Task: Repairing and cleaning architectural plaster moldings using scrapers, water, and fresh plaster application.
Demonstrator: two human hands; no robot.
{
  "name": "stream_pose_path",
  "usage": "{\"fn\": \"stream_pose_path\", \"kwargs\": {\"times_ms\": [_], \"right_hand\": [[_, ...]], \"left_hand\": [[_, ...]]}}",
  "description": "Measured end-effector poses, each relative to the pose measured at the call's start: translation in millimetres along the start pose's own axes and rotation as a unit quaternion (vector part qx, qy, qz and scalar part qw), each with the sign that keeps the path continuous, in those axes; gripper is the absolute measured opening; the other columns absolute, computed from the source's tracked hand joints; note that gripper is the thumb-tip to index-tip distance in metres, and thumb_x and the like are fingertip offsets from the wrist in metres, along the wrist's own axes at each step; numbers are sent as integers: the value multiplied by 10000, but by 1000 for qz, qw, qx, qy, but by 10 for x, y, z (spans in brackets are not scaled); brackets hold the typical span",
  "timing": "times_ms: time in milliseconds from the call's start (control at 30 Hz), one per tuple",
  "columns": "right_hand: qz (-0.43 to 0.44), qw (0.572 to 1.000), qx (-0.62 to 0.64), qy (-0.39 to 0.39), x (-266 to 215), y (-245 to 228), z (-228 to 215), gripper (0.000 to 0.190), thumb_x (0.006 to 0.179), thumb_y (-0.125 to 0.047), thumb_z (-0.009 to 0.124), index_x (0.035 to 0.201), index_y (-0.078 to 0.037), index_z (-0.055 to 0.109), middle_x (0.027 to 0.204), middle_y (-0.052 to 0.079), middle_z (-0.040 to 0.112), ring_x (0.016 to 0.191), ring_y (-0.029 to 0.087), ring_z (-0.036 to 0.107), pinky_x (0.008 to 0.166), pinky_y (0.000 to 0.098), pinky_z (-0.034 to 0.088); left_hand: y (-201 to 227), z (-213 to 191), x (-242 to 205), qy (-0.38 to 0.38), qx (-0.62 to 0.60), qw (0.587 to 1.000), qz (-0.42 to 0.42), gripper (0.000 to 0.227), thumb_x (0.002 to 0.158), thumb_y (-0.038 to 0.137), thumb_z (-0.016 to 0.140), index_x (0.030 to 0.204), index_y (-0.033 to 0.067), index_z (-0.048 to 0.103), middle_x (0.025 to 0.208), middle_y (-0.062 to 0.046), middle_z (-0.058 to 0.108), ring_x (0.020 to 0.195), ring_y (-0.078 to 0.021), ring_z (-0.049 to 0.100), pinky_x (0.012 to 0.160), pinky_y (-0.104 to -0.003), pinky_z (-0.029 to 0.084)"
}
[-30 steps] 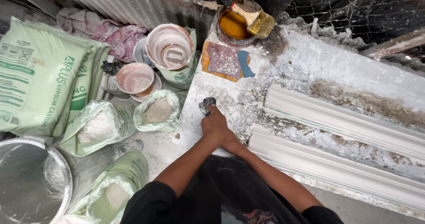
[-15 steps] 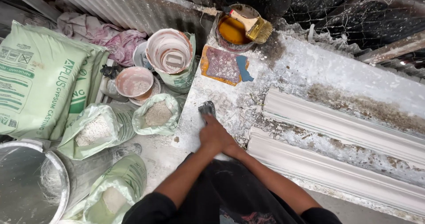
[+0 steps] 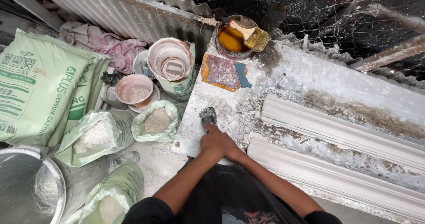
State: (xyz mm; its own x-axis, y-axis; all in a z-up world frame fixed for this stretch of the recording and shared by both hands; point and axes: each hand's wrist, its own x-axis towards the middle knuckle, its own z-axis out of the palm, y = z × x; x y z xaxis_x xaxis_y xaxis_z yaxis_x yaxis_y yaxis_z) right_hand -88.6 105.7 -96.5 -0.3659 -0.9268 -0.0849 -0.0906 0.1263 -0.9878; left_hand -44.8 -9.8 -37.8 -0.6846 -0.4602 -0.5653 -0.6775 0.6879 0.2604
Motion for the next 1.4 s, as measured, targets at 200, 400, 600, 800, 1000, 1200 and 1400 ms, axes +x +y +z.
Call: {"fn": "stream_pose_path", "kwargs": {"times_ms": [200, 400, 600, 800, 1000, 1200, 1400], "right_hand": [[291, 950, -84, 77, -246, -545, -128, 475, 1022, -419, 600, 1190, 24, 570, 877, 143, 608, 796, 215, 573, 715, 392, 497], [264, 946, -82, 169, -655, -830, -400, 447, 1019, -478, 610, 1097, -40, 559, 781, 28, 560, 690, 109, 500, 612, 293, 449], [273, 915, 95, 283, -908, -1047, -522, 340, 1034, -412, 551, 1009, -76, 502, 730, -12, 461, 570, 71, 443, 508, 259, 373], [298, 870, 187, 345, -1023, -877, -480, 275, 1039, -362, 399, 1000, -117, 515, 733, -25, 567, 510, 88, 458, 463, 253, 356], [253, 879, 264, 306, -1006, -785, -385, 303, 1101, -352, 381, 1000, -95, 507, 659, 29, 494, 484, 84, 423, 424, 239, 318], [295, 872, 261, 292, -783, -1040, -404, 315, 1062, -399, 430, 1040, -92, 498, 855, 30, 582, 548, 93, 482, 440, 260, 348], [286, 890, 235, 267, -552, -743, -334, 431, 1026, -442, 451, 1242, -75, 516, 919, 9, 647, 571, 89, 493, 465, 257, 367]], "left_hand": [[-210, -978, 115, -22, -34, 999, 34, 512, 1013, 273, 485, 1425, -30, 483, 1350, -318, 565, 1200, -452, 630, 992, -536, 525], [-144, -1399, 752, 103, -79, 979, 154, 530, 972, 170, 507, 1498, 224, 465, 1270, -236, 594, 1090, -452, 642, 917, -575, 502], [-124, -1188, 1738, 221, -115, 921, 299, 493, 881, 139, 727, 1359, 154, 608, 1262, -127, 618, 1169, -372, 601, 958, -484, 504], [-249, -1159, 2304, 258, -54, 917, 300, 559, 779, 109, 809, 1309, 98, 631, 1289, -139, 611, 1186, -381, 546, 1000, -462, 451], [-214, -1142, 2218, 244, -14, 944, 221, 459, 849, 145, 796, 1276, 77, 641, 1273, -106, 652, 1219, -343, 553, 1052, -462, 452], [-112, -979, 2135, 323, -82, 913, 235, 510, 814, 117, 766, 1301, 52, 631, 1329, -171, 632, 1258, -404, 511, 1058, -489, 410], [1, -264, 874, 252, -234, 896, 281, 562, 1016, 237, 569, 1425, -138, 480, 1205, -329, 634, 1086, -473, 607, 962, -507, 478]]}}
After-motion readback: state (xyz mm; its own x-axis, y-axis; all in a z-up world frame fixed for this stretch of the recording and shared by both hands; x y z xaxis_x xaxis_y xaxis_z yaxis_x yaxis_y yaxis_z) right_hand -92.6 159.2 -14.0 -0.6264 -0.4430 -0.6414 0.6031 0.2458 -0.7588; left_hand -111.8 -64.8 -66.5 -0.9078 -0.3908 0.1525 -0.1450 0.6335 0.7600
